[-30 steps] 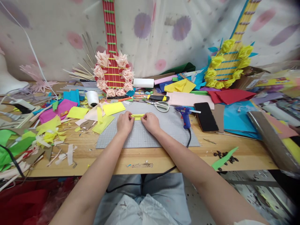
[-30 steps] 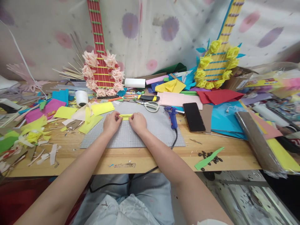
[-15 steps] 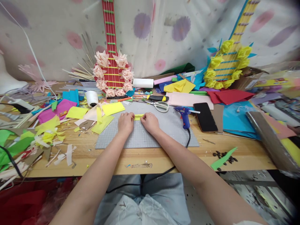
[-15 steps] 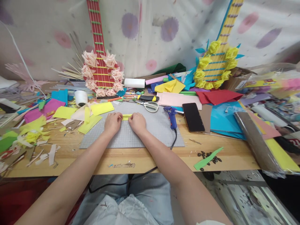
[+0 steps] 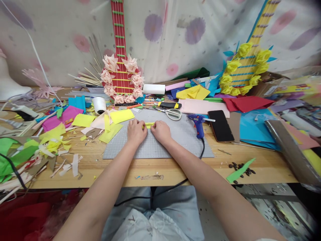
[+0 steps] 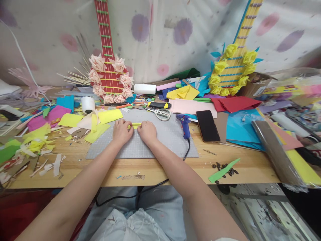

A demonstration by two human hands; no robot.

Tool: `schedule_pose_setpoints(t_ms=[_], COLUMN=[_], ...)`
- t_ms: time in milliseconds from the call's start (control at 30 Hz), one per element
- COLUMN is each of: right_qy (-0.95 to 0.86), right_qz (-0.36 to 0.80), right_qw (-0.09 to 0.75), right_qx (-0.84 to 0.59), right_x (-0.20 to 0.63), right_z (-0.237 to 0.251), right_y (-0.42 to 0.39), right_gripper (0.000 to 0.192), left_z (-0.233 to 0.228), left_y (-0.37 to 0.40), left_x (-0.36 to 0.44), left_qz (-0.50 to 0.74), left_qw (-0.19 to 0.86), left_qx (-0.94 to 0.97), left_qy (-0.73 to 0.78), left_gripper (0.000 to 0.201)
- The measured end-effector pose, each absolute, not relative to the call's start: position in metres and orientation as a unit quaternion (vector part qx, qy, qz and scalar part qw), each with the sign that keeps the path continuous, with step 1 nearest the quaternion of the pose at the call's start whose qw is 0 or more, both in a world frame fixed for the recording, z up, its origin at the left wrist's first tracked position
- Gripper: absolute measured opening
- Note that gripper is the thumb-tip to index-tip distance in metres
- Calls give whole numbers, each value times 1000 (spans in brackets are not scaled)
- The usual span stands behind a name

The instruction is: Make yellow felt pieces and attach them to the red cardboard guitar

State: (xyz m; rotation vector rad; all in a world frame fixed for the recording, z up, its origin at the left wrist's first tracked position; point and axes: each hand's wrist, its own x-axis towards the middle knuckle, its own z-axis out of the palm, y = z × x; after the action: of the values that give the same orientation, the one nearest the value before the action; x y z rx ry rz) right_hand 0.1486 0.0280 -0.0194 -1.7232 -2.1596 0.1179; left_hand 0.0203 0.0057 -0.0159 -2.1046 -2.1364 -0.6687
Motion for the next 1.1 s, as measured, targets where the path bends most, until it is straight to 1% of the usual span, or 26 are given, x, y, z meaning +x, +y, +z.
schedule_pose_setpoints(t_ms=[133, 333, 667, 800, 867, 933, 1000, 1100], right_qy=[-767, -766, -774, -772, -770, -769, -768, -767], right_qz=[33, 25, 42, 49, 48, 45, 41, 38], right_qw=[178, 170, 168, 176, 176, 173, 169, 167], right_qx=[-615, -619, -610, -609, -611, -614, -617, -619], right_x=[147, 149, 154, 155, 154, 154, 154, 154], right_z=[-20, -20, -19, -21, -21, -21, -20, -19], right_y=[27, 28, 28, 30, 30, 29, 29, 27], right_gripper=[29, 18, 18, 19, 19, 20, 21, 22], left_z=[-13, -16, -17, -17, -16, -11, -4, 9], left_y=[5, 7, 6, 9, 15, 25, 37, 53], left_x=[22, 19, 16, 13, 10, 8, 7, 7], left_qz=[-222, -244, -247, -275, -299, -314, -300, -199], left_qw=[18, 4, -34, -48, -67, -106, -156, -180], left_qx=[-675, -665, -656, -655, -641, -628, -628, -667], left_qy=[-703, -706, -713, -702, -703, -704, -701, -695], left_gripper=[17, 13, 20, 26, 29, 27, 23, 25])
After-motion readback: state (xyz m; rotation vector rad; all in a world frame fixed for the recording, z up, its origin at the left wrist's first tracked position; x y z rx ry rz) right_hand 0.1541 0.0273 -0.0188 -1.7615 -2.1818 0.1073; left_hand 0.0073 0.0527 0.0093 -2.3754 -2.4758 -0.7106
